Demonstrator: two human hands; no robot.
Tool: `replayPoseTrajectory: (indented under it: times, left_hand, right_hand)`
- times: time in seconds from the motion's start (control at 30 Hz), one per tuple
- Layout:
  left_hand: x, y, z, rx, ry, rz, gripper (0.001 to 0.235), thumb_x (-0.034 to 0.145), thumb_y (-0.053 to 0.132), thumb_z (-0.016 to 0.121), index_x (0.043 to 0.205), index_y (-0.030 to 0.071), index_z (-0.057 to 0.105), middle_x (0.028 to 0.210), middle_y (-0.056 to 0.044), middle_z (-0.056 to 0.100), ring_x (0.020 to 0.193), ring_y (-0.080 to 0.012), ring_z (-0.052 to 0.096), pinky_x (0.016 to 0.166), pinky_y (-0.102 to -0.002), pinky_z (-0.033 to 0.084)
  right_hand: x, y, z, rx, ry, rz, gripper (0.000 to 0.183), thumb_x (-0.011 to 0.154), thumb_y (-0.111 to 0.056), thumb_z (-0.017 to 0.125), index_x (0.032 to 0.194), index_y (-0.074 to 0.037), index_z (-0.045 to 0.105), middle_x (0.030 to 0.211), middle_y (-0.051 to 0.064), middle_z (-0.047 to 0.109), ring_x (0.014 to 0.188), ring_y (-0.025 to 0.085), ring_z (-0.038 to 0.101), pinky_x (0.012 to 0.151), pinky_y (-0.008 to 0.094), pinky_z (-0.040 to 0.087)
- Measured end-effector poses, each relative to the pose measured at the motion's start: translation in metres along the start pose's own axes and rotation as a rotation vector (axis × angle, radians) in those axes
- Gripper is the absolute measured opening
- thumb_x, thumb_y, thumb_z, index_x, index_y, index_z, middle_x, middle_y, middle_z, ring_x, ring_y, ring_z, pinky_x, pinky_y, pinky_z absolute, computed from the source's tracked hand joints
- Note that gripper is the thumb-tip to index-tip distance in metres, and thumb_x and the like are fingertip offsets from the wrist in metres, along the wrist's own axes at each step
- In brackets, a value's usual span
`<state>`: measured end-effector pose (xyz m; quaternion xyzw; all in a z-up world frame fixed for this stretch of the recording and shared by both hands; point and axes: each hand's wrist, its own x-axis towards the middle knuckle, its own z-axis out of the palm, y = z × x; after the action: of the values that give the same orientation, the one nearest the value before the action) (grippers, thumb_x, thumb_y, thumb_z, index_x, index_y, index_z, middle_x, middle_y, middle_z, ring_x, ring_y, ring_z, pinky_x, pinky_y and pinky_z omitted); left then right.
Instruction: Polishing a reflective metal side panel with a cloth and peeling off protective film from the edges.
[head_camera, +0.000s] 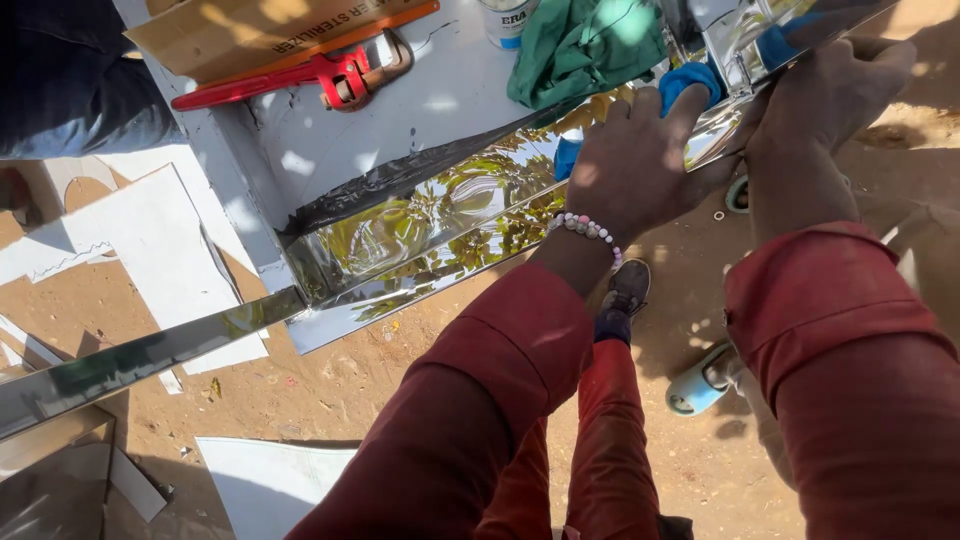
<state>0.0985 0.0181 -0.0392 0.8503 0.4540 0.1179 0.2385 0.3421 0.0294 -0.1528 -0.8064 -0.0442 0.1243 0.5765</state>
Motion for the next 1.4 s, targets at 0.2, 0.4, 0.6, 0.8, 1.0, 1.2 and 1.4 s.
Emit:
replayPoseTrajectory:
  times: [0.2,0.4,0.6,0.8,1.0,1.2,1.4]
  left_hand:
    - [-0.108,-0.077,-0.119,-0.002,-0.096,-0.146,0.064,0.108,0.077,0.082,0.133,0.019,0.080,0.105,-0.016,0.081,0.095,-0.0458,0.078,0.063,-0.060,0.057]
    - [-0.129,-0.100,-0.136,0.085,-0.115,-0.121,0.069,0.109,0.077,0.084,0.130,0.012,0.081,0.123,-0.021,0.085,0.096,-0.0502,0.077,0.070,-0.062,0.056]
    - [-0.032,-0.048,-0.047,-0.087,0.077,0.047,0.061,0.104,0.075,0.089,0.114,0.015,0.085,0.087,-0.017,0.068,0.082,-0.0439,0.066,0.067,-0.058,0.047]
    - [0.032,0.002,0.019,-0.013,0.312,-0.025,0.094,0.097,0.096,0.057,0.095,0.007,0.086,0.094,-0.025,0.076,0.090,-0.0526,0.074,0.061,-0.065,0.053]
    - [-0.018,-0.003,-0.034,0.056,0.101,-0.219,0.087,0.108,0.085,0.051,0.118,0.009,0.092,0.123,-0.027,0.082,0.107,-0.0566,0.079,0.075,-0.077,0.061]
    - [-0.150,-0.100,-0.137,0.078,0.062,-0.205,0.051,0.120,0.061,0.079,0.112,0.012,0.087,0.097,-0.014,0.080,0.084,-0.0414,0.076,0.063,-0.056,0.055]
    - [-0.192,-0.129,-0.155,0.221,0.134,-0.149,0.038,0.125,0.053,0.079,0.118,0.015,0.084,0.101,-0.013,0.072,0.083,-0.0423,0.068,0.070,-0.056,0.048]
  right_hand:
    - [-0.037,-0.056,-0.005,-0.003,-0.093,0.245,0.010,0.104,-0.011,0.050,0.107,-0.019,0.055,0.069,0.015,0.064,0.028,0.030,0.049,0.018,0.047,0.021]
    - [-0.016,-0.020,-0.003,-0.045,0.010,-0.034,0.017,0.091,-0.001,0.055,0.097,-0.016,0.063,0.085,0.007,0.066,0.073,0.023,0.057,0.057,0.048,0.047]
    - [-0.040,-0.062,-0.010,0.156,-0.131,0.143,0.020,0.103,0.004,0.041,0.102,-0.014,0.051,0.079,0.012,0.053,0.040,0.024,0.044,0.018,0.044,0.022]
    - [-0.008,-0.020,-0.010,-0.001,-0.033,-0.077,0.024,0.095,-0.004,0.082,0.092,-0.016,0.061,0.081,0.005,0.071,0.072,0.021,0.066,0.059,0.045,0.062]
    - [-0.017,-0.033,-0.015,-0.076,-0.068,-0.040,0.018,0.100,-0.004,0.070,0.097,-0.019,0.060,0.087,0.002,0.073,0.076,0.019,0.069,0.064,0.042,0.066]
    - [-0.001,-0.013,-0.013,-0.188,-0.018,-0.210,0.025,0.101,-0.010,0.086,0.093,-0.016,0.063,0.082,0.001,0.071,0.075,0.017,0.062,0.059,0.044,0.057]
    - [-0.021,-0.041,-0.012,-0.103,-0.062,-0.215,0.012,0.095,-0.014,0.087,0.099,-0.013,0.075,0.087,0.005,0.090,0.079,0.019,0.083,0.060,0.042,0.068]
